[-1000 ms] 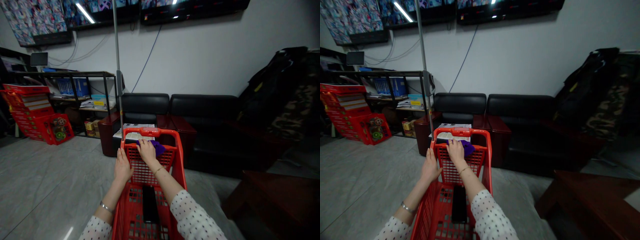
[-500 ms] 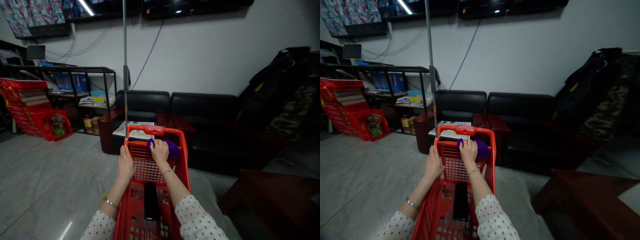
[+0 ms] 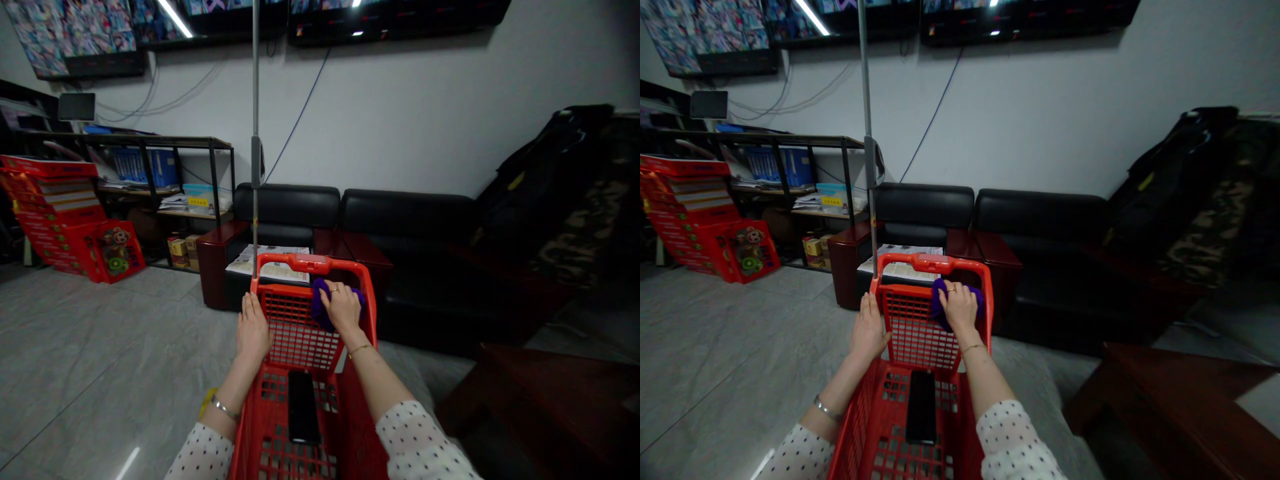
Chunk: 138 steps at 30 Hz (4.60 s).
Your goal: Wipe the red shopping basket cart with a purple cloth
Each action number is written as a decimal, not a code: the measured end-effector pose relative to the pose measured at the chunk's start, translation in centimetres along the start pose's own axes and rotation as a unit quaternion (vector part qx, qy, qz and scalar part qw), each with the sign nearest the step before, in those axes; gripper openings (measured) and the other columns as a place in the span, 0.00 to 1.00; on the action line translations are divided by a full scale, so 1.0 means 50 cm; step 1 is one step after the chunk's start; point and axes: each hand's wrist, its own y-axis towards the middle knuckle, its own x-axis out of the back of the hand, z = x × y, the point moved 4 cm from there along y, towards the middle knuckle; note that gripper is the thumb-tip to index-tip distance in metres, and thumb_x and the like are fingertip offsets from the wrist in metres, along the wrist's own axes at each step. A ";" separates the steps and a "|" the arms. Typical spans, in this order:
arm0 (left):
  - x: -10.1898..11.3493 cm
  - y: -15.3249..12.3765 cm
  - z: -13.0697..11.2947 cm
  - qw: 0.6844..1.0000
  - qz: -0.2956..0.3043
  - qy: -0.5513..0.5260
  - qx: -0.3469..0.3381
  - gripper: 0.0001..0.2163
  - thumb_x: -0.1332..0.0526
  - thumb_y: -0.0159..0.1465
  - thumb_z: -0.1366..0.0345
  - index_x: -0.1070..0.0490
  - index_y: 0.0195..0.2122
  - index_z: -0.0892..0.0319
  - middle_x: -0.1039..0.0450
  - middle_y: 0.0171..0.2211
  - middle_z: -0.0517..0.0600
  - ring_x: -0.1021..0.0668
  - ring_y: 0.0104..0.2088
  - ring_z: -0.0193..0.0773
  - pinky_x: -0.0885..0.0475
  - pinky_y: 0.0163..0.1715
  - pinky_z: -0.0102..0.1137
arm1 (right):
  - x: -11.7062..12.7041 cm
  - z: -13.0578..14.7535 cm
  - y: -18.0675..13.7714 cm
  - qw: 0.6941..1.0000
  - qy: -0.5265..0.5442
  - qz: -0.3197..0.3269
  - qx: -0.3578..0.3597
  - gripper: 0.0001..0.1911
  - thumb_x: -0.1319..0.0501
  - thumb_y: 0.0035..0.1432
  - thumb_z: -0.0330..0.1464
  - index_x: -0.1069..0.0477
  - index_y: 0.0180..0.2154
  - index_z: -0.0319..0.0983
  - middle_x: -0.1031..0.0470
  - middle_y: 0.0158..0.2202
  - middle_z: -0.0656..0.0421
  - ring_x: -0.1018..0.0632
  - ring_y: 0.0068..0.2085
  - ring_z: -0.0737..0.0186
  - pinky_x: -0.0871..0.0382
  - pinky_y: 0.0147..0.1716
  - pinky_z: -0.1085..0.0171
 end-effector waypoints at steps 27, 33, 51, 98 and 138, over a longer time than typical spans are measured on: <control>0.003 0.000 0.012 1.000 0.008 0.003 0.007 0.50 0.37 0.51 0.74 0.71 0.68 0.70 0.55 0.68 0.75 0.43 0.67 0.60 0.34 0.59 0.47 | -0.060 0.092 0.223 0.993 0.029 0.047 0.102 0.23 0.48 0.67 0.46 0.31 0.57 0.45 0.28 0.55 0.50 0.26 0.50 0.54 0.36 0.49 0.57; -0.012 0.002 0.001 0.999 0.009 -0.028 -0.013 0.52 0.38 0.49 0.76 0.75 0.68 0.68 0.58 0.68 0.75 0.45 0.68 0.60 0.35 0.59 0.48 | -0.070 0.029 0.207 0.998 0.029 -0.039 -0.030 0.19 0.47 0.67 0.39 0.26 0.50 0.37 0.26 0.52 0.48 0.26 0.50 0.52 0.39 0.54 0.54; -0.007 0.010 -0.009 0.999 0.034 -0.023 -0.003 0.52 0.37 0.50 0.75 0.74 0.67 0.72 0.58 0.68 0.77 0.50 0.69 0.59 0.38 0.61 0.46 | -0.036 0.210 0.092 0.973 0.070 0.132 0.177 0.18 0.47 0.67 0.44 0.28 0.51 0.46 0.24 0.48 0.56 0.22 0.42 0.61 0.32 0.34 0.67; 0.013 0.025 -0.010 0.996 0.092 -0.004 0.021 0.53 0.32 0.50 0.70 0.69 0.69 0.70 0.60 0.69 0.75 0.39 0.65 0.60 0.31 0.56 0.43 | -0.007 0.057 -0.003 0.998 -0.019 -0.018 -0.055 0.26 0.45 0.62 0.52 0.28 0.51 0.41 0.30 0.53 0.47 0.35 0.52 0.45 0.50 0.55 0.44; -0.001 0.006 -0.033 0.975 0.219 -0.024 0.007 0.52 0.33 0.56 0.65 0.73 0.70 0.61 0.68 0.71 0.64 0.54 0.70 0.57 0.39 0.61 0.52 | 0.057 -0.059 -0.043 0.986 -0.122 0.109 -0.026 0.21 0.46 0.66 0.42 0.37 0.57 0.43 0.32 0.50 0.48 0.32 0.47 0.52 0.45 0.41 0.59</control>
